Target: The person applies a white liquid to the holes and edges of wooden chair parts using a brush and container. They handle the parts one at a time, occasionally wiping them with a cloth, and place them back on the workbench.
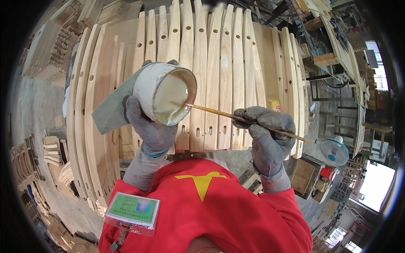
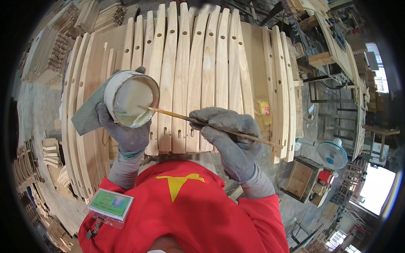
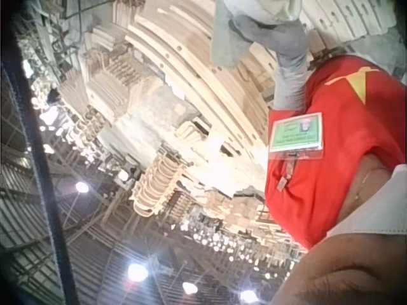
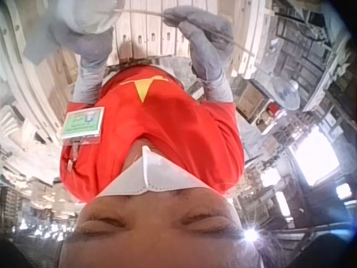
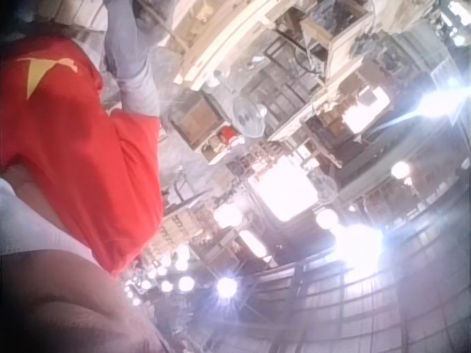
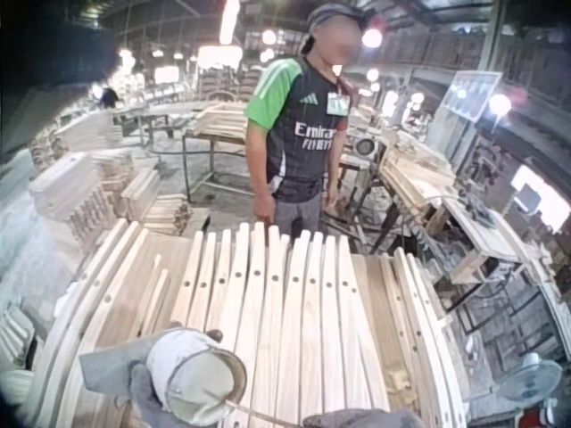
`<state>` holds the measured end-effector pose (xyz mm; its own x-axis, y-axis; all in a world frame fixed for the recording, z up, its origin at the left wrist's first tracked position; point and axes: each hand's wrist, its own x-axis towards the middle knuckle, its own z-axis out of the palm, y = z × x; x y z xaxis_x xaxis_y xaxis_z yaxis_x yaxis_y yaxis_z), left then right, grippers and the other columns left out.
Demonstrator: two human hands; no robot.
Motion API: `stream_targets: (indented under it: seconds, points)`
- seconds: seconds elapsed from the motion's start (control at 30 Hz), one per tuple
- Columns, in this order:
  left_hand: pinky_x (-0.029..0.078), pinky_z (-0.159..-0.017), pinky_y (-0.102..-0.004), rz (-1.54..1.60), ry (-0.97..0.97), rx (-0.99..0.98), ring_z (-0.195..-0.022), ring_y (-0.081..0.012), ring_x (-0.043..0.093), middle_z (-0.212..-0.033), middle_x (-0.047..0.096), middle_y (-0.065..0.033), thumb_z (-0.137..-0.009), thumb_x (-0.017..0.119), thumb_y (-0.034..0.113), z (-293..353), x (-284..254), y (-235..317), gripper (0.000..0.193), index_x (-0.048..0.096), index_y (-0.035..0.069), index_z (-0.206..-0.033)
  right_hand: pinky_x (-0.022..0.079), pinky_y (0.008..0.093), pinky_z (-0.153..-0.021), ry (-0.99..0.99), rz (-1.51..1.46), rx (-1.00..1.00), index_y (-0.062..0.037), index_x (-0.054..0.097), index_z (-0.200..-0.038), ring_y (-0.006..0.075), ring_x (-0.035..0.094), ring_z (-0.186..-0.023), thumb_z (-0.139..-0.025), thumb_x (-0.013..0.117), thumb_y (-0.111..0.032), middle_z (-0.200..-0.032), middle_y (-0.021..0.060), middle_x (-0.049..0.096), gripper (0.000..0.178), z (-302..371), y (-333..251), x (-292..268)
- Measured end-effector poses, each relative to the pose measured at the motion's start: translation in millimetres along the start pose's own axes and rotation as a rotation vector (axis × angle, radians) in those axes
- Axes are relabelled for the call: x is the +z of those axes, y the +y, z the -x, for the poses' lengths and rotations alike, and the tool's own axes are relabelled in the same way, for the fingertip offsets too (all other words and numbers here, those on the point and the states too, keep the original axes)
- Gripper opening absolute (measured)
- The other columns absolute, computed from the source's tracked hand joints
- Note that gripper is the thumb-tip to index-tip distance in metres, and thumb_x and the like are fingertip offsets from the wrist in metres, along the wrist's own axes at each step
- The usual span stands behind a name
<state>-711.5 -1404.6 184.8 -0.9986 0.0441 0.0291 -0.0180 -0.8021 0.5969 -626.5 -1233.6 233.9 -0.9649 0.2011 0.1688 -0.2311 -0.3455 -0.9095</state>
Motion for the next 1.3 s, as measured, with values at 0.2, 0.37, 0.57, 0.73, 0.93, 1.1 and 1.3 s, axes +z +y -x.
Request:
stream_targets:
  seconds: [0.2, 0.37, 0.57, 0.73, 0.93, 1.1, 1.3]
  points:
    - [0.033, -0.100, -0.0424, -0.049, -0.024, -0.013, -0.120, -0.0337, 0.041, -0.128, 0.040, -0.0275, -0.084, 0.030, 0.056, 7, 9, 7, 0.073, 0.028, 0.002, -0.133, 0.052, 0.0400, -0.079, -0.020, 0.059, 0.085, 0.0014, 0.055, -0.089, 0.0303, 0.061, -0.092, -0.076, 0.053, 0.012, -0.100, 0.0251, 0.059, 0.017, 12, -16, 18]
    - [0.036, -0.100, -0.0421, 0.220, -0.161, -0.068, -0.119, -0.0335, 0.042, -0.129, 0.037, -0.0296, -0.082, 0.033, 0.058, 6, 5, 15, 0.077, 0.025, 0.002, -0.135, 0.051, 0.0413, -0.081, -0.138, 0.046, -0.003, 0.0003, 0.051, -0.098, 0.0318, 0.060, -0.095, -0.077, 0.053, 0.014, -0.104, 0.0250, 0.057, 0.025, 8, -4, 22]
    - [0.035, -0.100, -0.0420, 0.035, -0.021, 0.007, -0.120, -0.0334, 0.041, -0.129, 0.037, -0.0291, -0.083, 0.034, 0.058, -1, 13, 14, 0.076, 0.025, 0.002, -0.135, 0.050, 0.0425, -0.082, -0.296, 0.167, -0.112, 0.0000, 0.054, -0.096, 0.0348, 0.059, -0.098, -0.076, 0.059, 0.009, -0.102, 0.0237, 0.058, 0.023, 13, 4, 22]
    - [0.032, -0.102, -0.0409, -0.253, 0.088, 0.085, -0.119, -0.0323, 0.042, -0.129, 0.041, -0.0246, -0.087, 0.032, 0.054, -10, 6, 2, 0.069, 0.029, 0.002, -0.133, 0.051, 0.0429, -0.079, -0.272, 0.218, -0.157, 0.0024, 0.055, -0.090, 0.0357, 0.061, -0.093, -0.074, 0.058, 0.008, -0.097, 0.0234, 0.060, 0.017, 11, 12, 16]
    - [0.036, -0.098, -0.0437, 0.080, 0.226, -0.032, -0.119, -0.0301, 0.043, -0.127, 0.045, -0.0192, -0.087, 0.036, 0.051, -26, -17, 4, 0.063, 0.036, 0.006, -0.131, 0.053, 0.0371, -0.078, 0.219, 0.215, 0.023, 0.0021, 0.056, -0.090, 0.0233, 0.064, -0.086, -0.076, 0.061, 0.002, -0.090, 0.0180, 0.065, 0.015, -91, 5, -12]
    - [0.041, -0.095, -0.0487, 0.047, 0.203, -0.030, -0.119, -0.0321, 0.043, -0.125, 0.046, -0.0197, -0.088, 0.040, 0.049, -38, -36, 6, 0.058, 0.040, 0.007, -0.129, 0.047, 0.0266, -0.069, 0.078, 1.010, -0.130, 0.0019, 0.060, -0.091, 0.0142, 0.061, -0.075, -0.077, 0.059, -0.017, -0.083, 0.0109, 0.064, 0.023, -220, 41, -111]
    - [0.040, -0.096, -0.0488, 0.137, 0.357, 0.010, -0.119, -0.0326, 0.043, -0.124, 0.047, -0.0187, -0.088, 0.042, 0.046, -44, -56, 10, 0.057, 0.041, 0.006, -0.127, 0.048, 0.0323, -0.068, -0.080, 1.181, -0.195, -0.0005, 0.063, -0.087, 0.0231, 0.061, -0.076, -0.076, 0.060, -0.020, -0.081, 0.0111, 0.063, 0.023, -307, 107, -145]
